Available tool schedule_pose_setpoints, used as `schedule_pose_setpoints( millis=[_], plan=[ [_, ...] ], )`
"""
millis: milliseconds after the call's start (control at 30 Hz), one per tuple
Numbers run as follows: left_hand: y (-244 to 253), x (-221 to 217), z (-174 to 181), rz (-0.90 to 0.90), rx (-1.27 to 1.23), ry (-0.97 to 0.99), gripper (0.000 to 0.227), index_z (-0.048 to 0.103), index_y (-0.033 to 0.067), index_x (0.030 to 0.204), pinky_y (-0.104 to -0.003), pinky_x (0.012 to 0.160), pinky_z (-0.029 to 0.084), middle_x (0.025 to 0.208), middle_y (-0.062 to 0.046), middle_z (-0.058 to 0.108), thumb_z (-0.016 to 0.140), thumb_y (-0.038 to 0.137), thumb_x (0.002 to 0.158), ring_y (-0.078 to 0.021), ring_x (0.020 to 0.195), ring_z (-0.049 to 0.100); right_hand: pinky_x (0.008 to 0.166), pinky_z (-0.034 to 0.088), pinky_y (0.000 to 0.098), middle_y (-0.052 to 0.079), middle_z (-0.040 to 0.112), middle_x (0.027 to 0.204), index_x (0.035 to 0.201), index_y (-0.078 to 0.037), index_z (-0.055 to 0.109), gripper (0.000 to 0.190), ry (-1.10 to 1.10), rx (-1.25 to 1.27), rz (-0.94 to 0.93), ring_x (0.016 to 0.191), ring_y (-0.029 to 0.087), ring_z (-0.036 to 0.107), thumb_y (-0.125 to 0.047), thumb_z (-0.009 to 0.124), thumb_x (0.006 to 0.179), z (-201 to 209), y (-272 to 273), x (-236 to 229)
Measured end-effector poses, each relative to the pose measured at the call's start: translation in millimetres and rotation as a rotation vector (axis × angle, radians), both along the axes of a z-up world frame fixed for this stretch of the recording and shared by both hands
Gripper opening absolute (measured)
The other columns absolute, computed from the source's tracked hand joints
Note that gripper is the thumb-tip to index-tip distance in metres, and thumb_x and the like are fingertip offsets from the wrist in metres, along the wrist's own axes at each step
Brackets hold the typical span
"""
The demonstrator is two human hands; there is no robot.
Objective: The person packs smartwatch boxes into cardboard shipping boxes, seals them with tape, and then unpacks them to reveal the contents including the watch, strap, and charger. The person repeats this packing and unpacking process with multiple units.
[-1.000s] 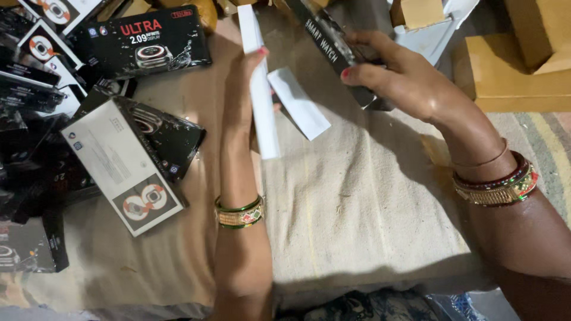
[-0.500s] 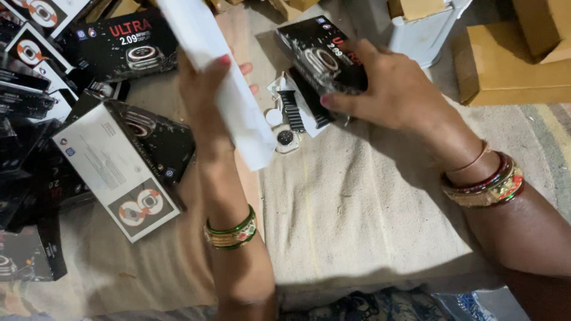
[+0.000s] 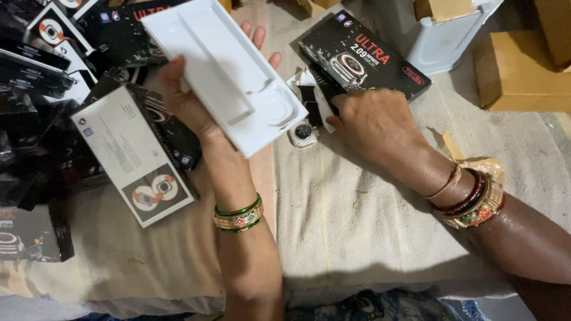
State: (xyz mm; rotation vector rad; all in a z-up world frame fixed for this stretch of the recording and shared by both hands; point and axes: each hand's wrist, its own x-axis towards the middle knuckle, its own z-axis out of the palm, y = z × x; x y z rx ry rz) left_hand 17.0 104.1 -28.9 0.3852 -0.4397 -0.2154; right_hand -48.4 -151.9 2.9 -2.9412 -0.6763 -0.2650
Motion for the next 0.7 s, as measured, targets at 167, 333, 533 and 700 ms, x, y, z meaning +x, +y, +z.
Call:
schedule_pose_setpoints(
  millis=[167, 333, 533, 700],
  plan=[
    [-6.3, 5.4, -3.7, 0.017, 0.044, 0.015, 0.09, 0.038, -0.0081, 0.154, -0.071, 0.124, 0.029, 0.154, -0.028, 0.045, 0.066, 0.036, 0.08, -0.0431, 0.155, 0.037, 0.049, 0.052, 0.0423, 0.013, 0.066, 0.059, 0.07, -0.006, 0.069, 0.04, -0.121, 0.063, 0.09, 0.05, 0.03, 0.065, -0.043, 0.078, 0.082, -4.0, 0.1, 4.6],
    [-11.1, 8.9, -6.6, 0.019, 0.08, 0.031, 0.09, 0.04, -0.0058, 0.151, -0.076, 0.12, 0.037, 0.147, -0.032, 0.048, 0.068, 0.036, 0.076, -0.0463, 0.15, 0.041, 0.056, 0.058, 0.0397, 0.018, 0.071, 0.07, 0.101, -0.002, 0.073, 0.019, -0.032, 0.249, 0.013, 0.056, 0.028, 0.071, -0.013, 0.071, 0.086, -2.7, -4.4, 20.1],
    [-21.6, 18.6, -17.1, 0.154, 0.054, 0.127, 0.093, 0.041, -0.0109, 0.146, -0.073, 0.109, 0.044, 0.14, -0.035, 0.053, 0.07, 0.037, 0.071, -0.0504, 0.137, 0.05, 0.055, 0.061, 0.0298, 0.017, 0.074, 0.086, 0.113, 0.003, 0.066, 0.023, 0.128, 0.707, -0.108, 0.067, 0.022, 0.076, 0.006, 0.065, 0.09, 2.8, -21.2, 28.0],
    [-37.9, 28.9, -32.8, 0.35, 0.054, 0.106, 0.093, 0.039, -0.0136, 0.148, -0.065, 0.112, 0.052, 0.132, -0.038, 0.054, 0.068, 0.041, 0.079, -0.0519, 0.128, 0.057, 0.063, 0.061, 0.0266, 0.015, 0.073, 0.088, 0.112, 0.005, 0.064, 0.008, 0.036, 1.067, 0.091, 0.072, 0.016, 0.076, 0.006, 0.063, 0.104, -1.3, -32.9, 35.5]
  ],
)
